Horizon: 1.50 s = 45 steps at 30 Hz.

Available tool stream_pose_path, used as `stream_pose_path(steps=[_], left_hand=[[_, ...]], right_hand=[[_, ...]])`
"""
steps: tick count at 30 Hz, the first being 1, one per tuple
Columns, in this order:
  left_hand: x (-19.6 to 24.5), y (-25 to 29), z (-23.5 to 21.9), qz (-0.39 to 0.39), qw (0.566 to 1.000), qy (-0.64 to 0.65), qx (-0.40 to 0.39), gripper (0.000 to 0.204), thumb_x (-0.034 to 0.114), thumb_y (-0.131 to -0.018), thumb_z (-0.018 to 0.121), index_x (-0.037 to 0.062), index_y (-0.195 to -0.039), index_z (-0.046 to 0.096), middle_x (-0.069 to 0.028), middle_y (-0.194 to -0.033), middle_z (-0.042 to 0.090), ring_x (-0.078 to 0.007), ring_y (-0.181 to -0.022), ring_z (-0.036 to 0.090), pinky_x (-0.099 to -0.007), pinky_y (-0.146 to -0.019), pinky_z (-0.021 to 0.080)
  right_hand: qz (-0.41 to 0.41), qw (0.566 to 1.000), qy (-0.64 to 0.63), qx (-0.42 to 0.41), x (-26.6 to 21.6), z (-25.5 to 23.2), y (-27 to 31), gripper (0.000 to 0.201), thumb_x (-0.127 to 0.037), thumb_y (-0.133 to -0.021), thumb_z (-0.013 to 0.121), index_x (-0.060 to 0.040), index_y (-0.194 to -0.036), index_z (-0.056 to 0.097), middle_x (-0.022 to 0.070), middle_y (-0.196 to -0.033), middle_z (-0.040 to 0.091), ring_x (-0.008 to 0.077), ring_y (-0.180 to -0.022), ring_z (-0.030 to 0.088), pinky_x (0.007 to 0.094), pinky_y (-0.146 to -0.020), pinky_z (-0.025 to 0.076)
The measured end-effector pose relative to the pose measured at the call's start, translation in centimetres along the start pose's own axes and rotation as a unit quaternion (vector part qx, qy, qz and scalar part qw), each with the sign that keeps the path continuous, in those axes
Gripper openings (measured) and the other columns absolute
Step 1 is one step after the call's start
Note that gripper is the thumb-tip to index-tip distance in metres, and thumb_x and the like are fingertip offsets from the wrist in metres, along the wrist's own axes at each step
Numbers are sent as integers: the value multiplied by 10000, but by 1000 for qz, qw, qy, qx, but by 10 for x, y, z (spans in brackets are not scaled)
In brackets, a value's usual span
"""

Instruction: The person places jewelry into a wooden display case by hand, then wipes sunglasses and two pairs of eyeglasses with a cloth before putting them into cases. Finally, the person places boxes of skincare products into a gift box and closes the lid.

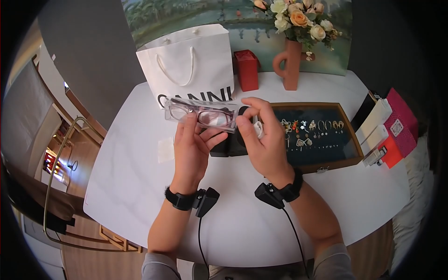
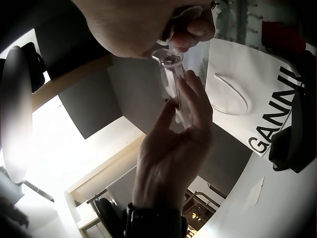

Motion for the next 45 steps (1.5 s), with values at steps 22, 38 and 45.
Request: stream_pose_path(steps=[22,38,45], left_hand=[[8,6,13,-9,995,48,-83,420,404,-1065,444,40,-1274,463,-170,-1189,640,-226,-1045,678,-358,-825,621],[7,11,19,16,999,-3,-31,419,418,-1075,426,43,-1230,527,-120,-1128,670,-186,-982,685,-305,-760,620],[7,8,13,-44,996,52,-49,403,398,-1077,429,37,-1190,569,-106,-1097,685,-161,-947,692,-279,-745,625]], right_hand=[[99,981,-160,-49,-7,-1,-2,217,-70,-916,700,-6,-1121,665,35,-917,624,111,-859,604,265,-720,508],[-114,993,-24,2,-9,-4,-6,179,86,-859,642,20,-1025,651,126,-957,644,230,-824,648,298,-686,514],[-118,992,13,-36,-17,-4,-4,314,97,-823,673,12,-1126,666,126,-992,631,261,-845,641,321,-729,525]])
Point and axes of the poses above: each hand's wrist, its own y-axis away from the middle knuckle, its own z-axis out of the palm, x = y × z, the point moved 2 cm from there along -y, towards the middle knuckle
